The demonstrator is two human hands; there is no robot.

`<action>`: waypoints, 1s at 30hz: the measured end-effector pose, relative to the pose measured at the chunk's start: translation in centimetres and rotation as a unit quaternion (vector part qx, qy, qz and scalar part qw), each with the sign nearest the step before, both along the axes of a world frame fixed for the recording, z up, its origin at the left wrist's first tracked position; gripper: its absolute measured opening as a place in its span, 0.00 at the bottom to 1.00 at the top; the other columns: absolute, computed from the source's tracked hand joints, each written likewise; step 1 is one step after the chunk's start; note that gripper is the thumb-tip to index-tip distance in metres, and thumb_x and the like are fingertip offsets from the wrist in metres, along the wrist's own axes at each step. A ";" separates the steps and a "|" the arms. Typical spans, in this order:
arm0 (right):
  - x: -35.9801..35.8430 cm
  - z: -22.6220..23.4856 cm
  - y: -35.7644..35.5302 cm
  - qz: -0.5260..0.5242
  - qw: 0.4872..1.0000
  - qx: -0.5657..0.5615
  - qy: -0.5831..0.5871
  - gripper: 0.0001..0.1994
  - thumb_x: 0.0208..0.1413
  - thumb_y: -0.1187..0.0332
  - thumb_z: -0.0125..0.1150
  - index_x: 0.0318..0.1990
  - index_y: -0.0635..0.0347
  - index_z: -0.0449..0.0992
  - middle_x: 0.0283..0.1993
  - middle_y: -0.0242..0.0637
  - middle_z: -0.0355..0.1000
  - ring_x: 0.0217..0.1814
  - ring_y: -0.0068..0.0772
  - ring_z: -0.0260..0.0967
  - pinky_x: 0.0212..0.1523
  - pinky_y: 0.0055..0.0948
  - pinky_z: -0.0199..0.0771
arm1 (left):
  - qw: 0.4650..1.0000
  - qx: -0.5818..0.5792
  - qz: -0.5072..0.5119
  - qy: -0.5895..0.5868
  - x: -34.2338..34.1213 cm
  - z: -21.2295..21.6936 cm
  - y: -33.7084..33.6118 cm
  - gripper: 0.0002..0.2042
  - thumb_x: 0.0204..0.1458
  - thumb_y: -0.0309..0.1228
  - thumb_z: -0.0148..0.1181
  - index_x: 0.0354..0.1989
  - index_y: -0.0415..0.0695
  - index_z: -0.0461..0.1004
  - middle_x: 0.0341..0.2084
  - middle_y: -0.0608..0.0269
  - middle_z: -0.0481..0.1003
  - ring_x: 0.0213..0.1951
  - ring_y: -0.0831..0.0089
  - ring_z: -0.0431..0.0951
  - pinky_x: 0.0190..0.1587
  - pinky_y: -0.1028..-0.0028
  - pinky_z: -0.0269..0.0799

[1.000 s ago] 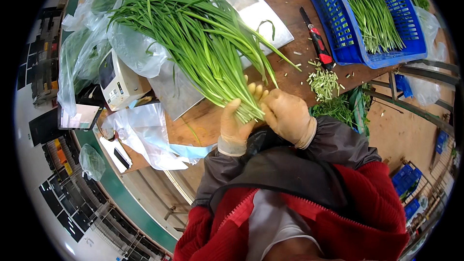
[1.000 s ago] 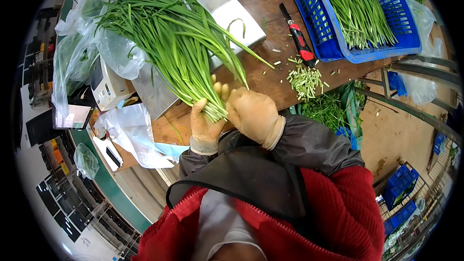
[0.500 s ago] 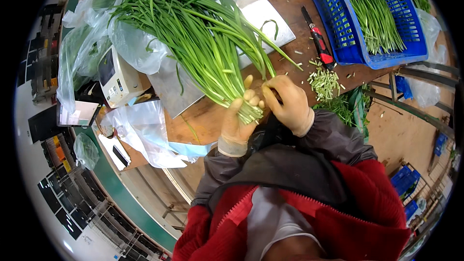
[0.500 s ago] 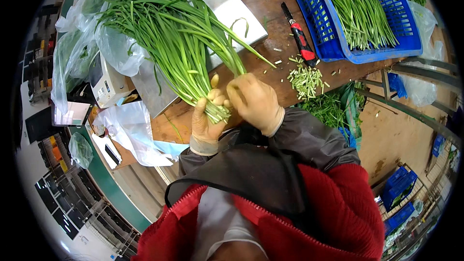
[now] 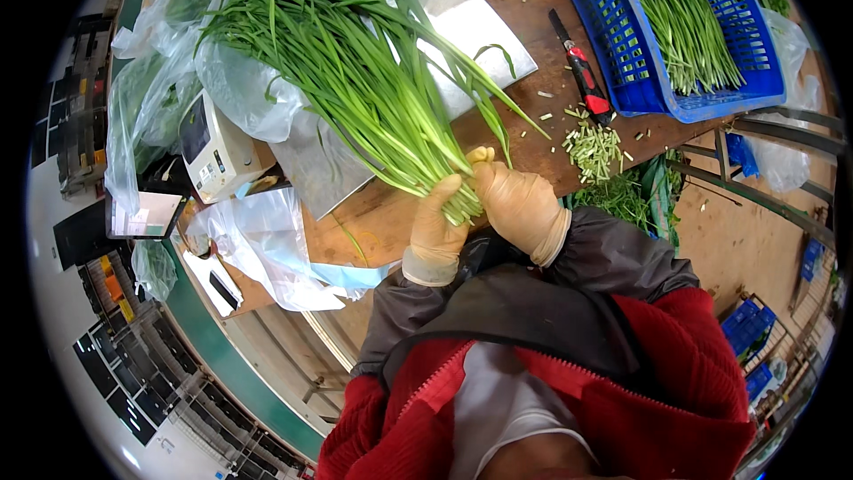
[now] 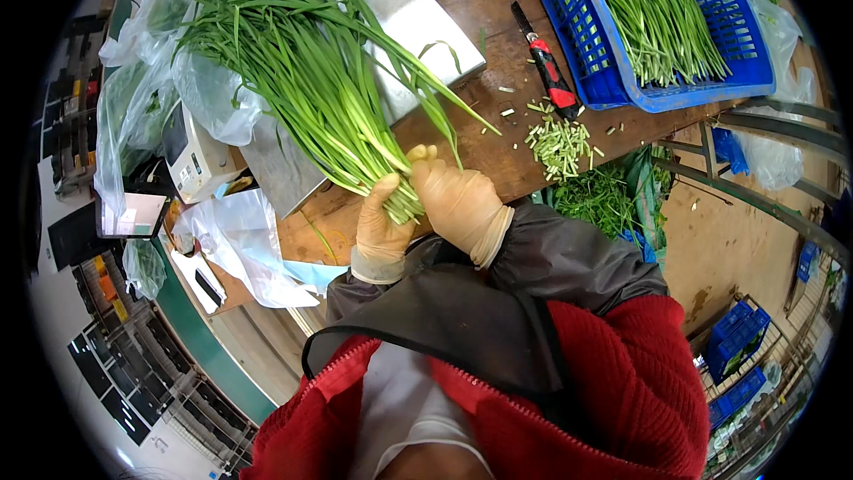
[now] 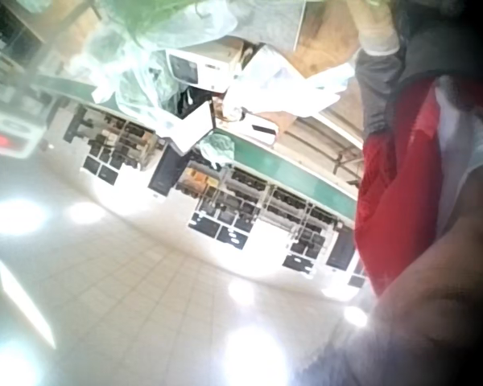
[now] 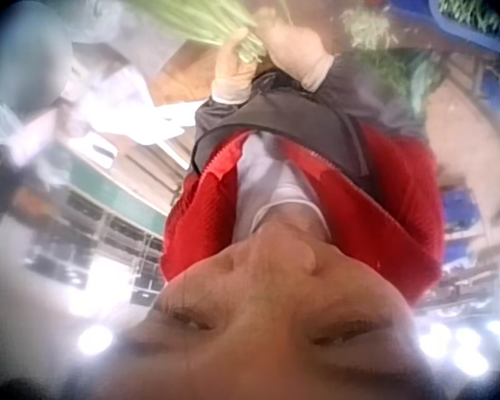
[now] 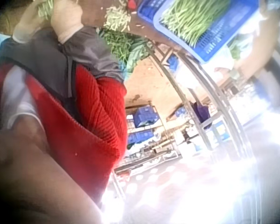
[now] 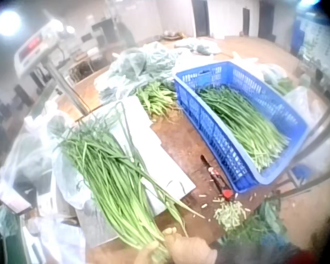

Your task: The person gathers green onions from a blue basket, trims the root ends with a knife, and places the trimmed bunches into plastic bags on a table. The person repeats this process for multiple bunches, arranging them in bags and on the table.

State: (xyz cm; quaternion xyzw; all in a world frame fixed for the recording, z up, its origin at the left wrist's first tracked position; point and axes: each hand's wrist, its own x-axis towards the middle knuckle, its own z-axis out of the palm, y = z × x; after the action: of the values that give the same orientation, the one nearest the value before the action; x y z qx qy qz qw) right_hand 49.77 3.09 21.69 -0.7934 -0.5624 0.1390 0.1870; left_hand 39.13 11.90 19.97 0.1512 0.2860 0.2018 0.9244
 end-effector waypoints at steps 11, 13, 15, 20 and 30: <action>7.2 -0.1 -0.7 -0.145 0.972 0.138 0.127 0.08 0.53 0.65 0.55 0.35 0.59 0.74 0.32 0.43 0.71 0.32 0.45 0.70 0.34 0.39 0.70 | 0.993 -0.076 0.029 -0.085 -0.7 0.4 0.4 0.25 0.50 0.22 0.53 0.59 0.37 0.58 0.34 0.64 0.69 0.36 0.71 0.71 0.55 0.63 0.66; 5.3 0.4 -0.5 -0.117 0.966 0.174 0.153 0.06 0.50 0.68 0.57 0.32 0.59 0.73 0.29 0.40 0.68 0.30 0.44 0.69 0.30 0.37 0.69 | 0.991 -0.058 0.019 -0.118 -0.8 -0.4 0.7 0.24 0.50 0.22 0.53 0.58 0.38 0.59 0.41 0.60 0.70 0.43 0.67 0.71 0.57 0.62 0.64; 4.1 0.9 -0.4 -0.050 0.967 0.197 0.151 0.05 0.47 0.70 0.58 0.26 0.59 0.71 0.28 0.41 0.68 0.29 0.45 0.68 0.29 0.37 0.68 | 0.997 -0.045 0.034 -0.052 -1.1 -0.8 0.3 0.23 0.50 0.22 0.53 0.57 0.39 0.61 0.47 0.56 0.69 0.49 0.62 0.70 0.59 0.60 0.62; 2.3 2.3 -0.1 0.064 0.982 0.136 0.118 0.05 0.41 0.69 0.60 0.21 0.57 0.70 0.24 0.37 0.67 0.25 0.39 0.68 0.26 0.36 0.68 | 0.991 -0.071 0.047 -0.099 -1.8 -1.3 0.2 0.22 0.49 0.23 0.55 0.55 0.42 0.62 0.51 0.54 0.67 0.56 0.56 0.66 0.60 0.58 0.61; 4.7 -6.5 -0.7 -0.189 0.755 -0.064 0.624 0.15 0.57 0.58 0.55 0.42 0.61 0.71 0.28 0.31 0.70 0.28 0.21 0.65 0.29 0.18 0.64 | 0.982 -0.101 0.043 -0.153 -1.1 -0.1 0.2 0.27 0.48 0.24 0.60 0.58 0.41 0.58 0.29 0.68 0.63 0.34 0.74 0.68 0.46 0.67 0.67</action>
State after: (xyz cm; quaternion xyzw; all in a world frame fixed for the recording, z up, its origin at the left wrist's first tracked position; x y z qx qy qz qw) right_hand 54.52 2.40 15.14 -0.6307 -0.1488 0.6007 0.4682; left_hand 38.08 12.14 19.91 0.0120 0.1667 0.2318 0.9583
